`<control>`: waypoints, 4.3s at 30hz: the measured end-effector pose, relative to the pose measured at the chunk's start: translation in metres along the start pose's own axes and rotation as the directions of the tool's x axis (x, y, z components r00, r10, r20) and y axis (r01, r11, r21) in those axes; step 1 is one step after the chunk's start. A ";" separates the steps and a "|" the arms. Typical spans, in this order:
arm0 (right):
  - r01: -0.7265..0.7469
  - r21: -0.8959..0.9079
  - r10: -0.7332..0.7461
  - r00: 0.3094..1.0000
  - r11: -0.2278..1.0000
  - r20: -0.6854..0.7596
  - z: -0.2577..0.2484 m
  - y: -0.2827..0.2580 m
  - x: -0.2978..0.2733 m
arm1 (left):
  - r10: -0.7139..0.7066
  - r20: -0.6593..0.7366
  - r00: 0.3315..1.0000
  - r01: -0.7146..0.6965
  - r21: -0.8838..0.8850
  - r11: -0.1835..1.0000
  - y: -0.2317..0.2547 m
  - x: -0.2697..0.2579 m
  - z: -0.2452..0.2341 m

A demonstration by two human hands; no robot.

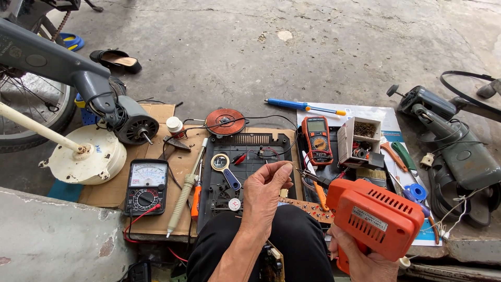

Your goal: Repairing an electronic circuit board by inspecting components, picking up small parts, and using a soldering gun.

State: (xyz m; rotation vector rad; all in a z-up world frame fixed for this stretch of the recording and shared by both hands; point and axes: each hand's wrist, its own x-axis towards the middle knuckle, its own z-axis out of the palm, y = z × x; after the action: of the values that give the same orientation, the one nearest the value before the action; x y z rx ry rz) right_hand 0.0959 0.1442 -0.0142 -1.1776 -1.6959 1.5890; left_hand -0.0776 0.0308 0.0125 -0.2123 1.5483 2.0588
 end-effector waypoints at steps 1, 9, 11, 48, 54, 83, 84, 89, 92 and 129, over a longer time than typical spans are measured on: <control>0.000 -0.001 0.000 1.000 1.000 0.000 0.001 -0.003 -0.001 | 0.000 0.000 1.000 0.000 -0.001 1.000 0.001 -0.001 0.000; -0.020 0.008 0.020 0.999 1.000 0.027 0.000 -0.006 -0.001 | 0.005 0.011 1.000 -0.006 0.036 0.999 0.002 -0.002 0.000; -0.008 0.014 0.008 1.000 1.000 0.030 0.001 -0.007 -0.001 | 0.006 0.010 1.000 -0.007 0.034 0.999 0.001 -0.002 0.000; 0.037 -0.031 -0.036 0.999 0.999 0.029 0.002 -0.003 0.001 | 0.011 0.021 1.000 -0.012 0.049 0.999 -0.002 0.001 0.000; 0.031 -0.063 -0.028 0.999 0.998 0.038 -0.005 0.008 0.006 | 0.001 0.021 1.000 -0.002 0.047 0.999 0.000 0.000 0.002; -0.185 0.132 0.192 0.980 0.974 -0.043 -0.005 -0.021 0.027 | -0.040 0.036 0.999 0.041 -0.044 0.998 0.001 -0.001 -0.001; -0.210 0.160 0.209 0.978 0.964 0.022 -0.012 -0.019 0.040 | -0.048 0.009 0.999 0.048 -0.046 0.998 0.001 0.000 0.003; -0.241 0.145 0.230 0.969 0.960 0.088 -0.022 -0.010 0.148 | -0.205 -0.031 0.978 0.205 -0.008 0.979 0.030 -0.015 0.013; -0.260 0.099 0.238 0.953 0.961 0.189 -0.017 -0.002 0.223 | -0.245 -0.069 0.967 0.242 -0.048 0.969 0.023 -0.006 0.016; -0.225 0.525 0.212 0.974 0.821 0.085 0.070 -0.045 -0.049 | 0.681 0.066 0.729 -0.643 0.408 0.648 -0.025 -0.084 -0.020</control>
State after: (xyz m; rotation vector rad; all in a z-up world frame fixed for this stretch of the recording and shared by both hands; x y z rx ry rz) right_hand 0.0499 0.0694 0.0261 -1.0833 -1.0341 2.0450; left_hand 0.0014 -0.0112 0.0221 0.5156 2.3288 2.1689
